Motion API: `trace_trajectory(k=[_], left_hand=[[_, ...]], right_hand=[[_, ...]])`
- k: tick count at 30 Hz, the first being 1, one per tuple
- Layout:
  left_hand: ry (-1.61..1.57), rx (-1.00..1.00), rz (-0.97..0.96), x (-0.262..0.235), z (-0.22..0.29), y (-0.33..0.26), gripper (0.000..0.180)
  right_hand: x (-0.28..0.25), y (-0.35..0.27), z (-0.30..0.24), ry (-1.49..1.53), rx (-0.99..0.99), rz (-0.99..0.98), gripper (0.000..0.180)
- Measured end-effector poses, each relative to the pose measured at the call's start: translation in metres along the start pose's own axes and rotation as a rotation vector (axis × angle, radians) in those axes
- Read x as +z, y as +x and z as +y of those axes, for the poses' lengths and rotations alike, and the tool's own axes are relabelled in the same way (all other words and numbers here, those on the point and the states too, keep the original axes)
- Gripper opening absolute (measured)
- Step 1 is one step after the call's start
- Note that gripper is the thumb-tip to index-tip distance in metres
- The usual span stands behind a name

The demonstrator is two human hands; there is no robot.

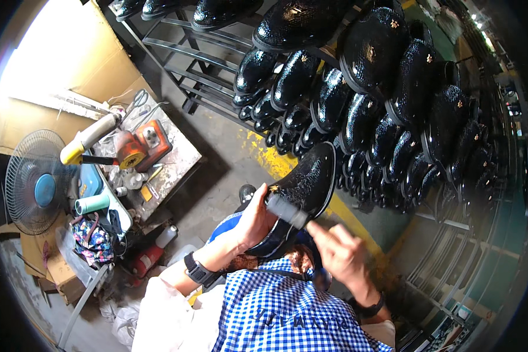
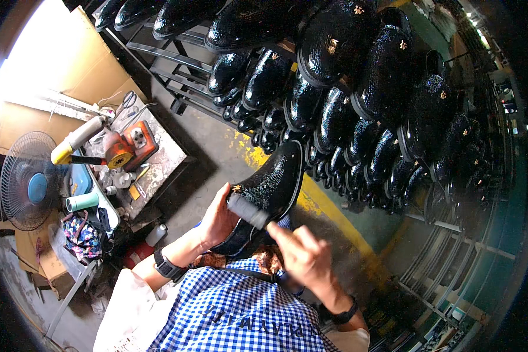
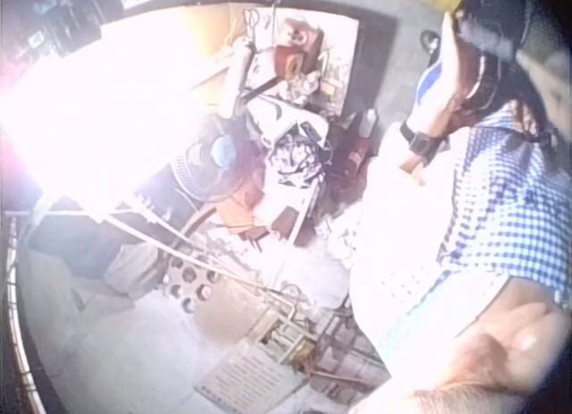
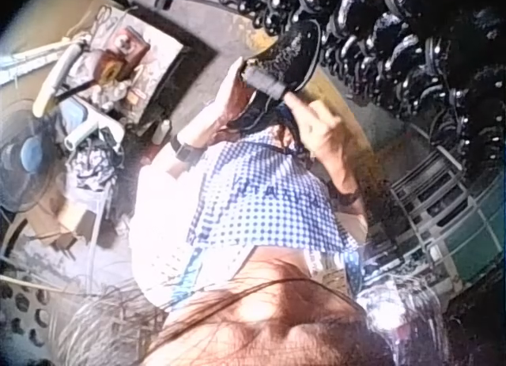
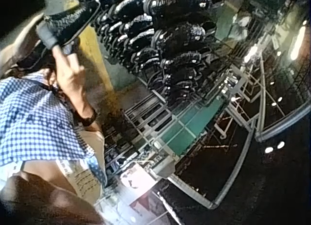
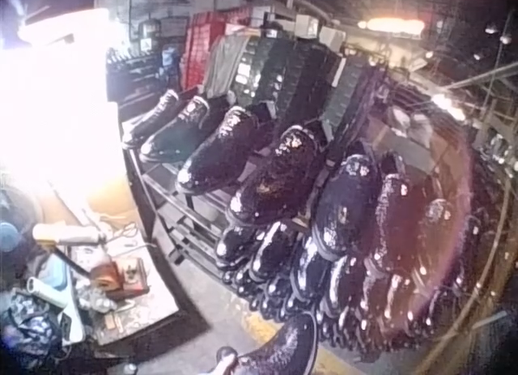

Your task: The recorder is cleaning and inspecting black leather dress shoes in a factory setting.

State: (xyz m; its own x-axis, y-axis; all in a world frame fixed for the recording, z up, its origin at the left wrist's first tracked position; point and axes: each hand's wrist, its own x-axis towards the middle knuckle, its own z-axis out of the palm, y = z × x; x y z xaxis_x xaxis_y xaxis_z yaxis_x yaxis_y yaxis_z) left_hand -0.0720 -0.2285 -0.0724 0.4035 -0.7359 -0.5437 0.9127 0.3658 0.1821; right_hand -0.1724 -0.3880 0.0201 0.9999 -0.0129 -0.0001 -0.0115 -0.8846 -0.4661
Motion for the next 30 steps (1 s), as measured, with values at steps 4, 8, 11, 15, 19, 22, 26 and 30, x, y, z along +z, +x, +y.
trace_trajectory(k=[4, 8, 11, 15, 19, 22, 26, 30], left_hand=[[-0.015, -0.042, -0.054, 0.006, 0.002, -0.002, 0.057], [-0.035, -0.031, -0.085, 0.001, -0.003, 0.002, 0.06], [0.032, -0.008, -0.094, 0.01, 0.001, 0.0, 0.06], [0.051, -0.04, -0.086, 0.006, 0.0, 0.0, 0.056], [0.164, 0.036, 0.001, 0.005, -0.006, 0.0, 0.055], [0.099, -0.057, -0.033, 0.009, -0.004, 0.0, 0.057], [0.196, -0.098, -0.009, 0.003, -0.009, 0.002, 0.06], [0.21, -0.062, -0.005, 0.012, -0.007, -0.001, 0.061]], right_hand=[[0.007, 0.005, 0.016, -0.109, 0.194, 0.145, 0.031], [0.011, -0.008, 0.007, 0.087, 0.039, 0.044, 0.034], [0.015, 0.0, 0.032, 0.251, 0.177, 0.173, 0.031], [0.002, 0.0, 0.033, 0.605, 0.446, 0.098, 0.033], [0.002, -0.006, 0.015, 0.444, 0.244, -0.142, 0.037], [-0.001, -0.007, 0.011, 0.324, 0.213, -0.041, 0.036], [-0.003, -0.002, 0.016, 0.198, 0.175, -0.039, 0.039], [-0.002, 0.005, 0.018, 0.126, 0.122, 0.184, 0.041]])
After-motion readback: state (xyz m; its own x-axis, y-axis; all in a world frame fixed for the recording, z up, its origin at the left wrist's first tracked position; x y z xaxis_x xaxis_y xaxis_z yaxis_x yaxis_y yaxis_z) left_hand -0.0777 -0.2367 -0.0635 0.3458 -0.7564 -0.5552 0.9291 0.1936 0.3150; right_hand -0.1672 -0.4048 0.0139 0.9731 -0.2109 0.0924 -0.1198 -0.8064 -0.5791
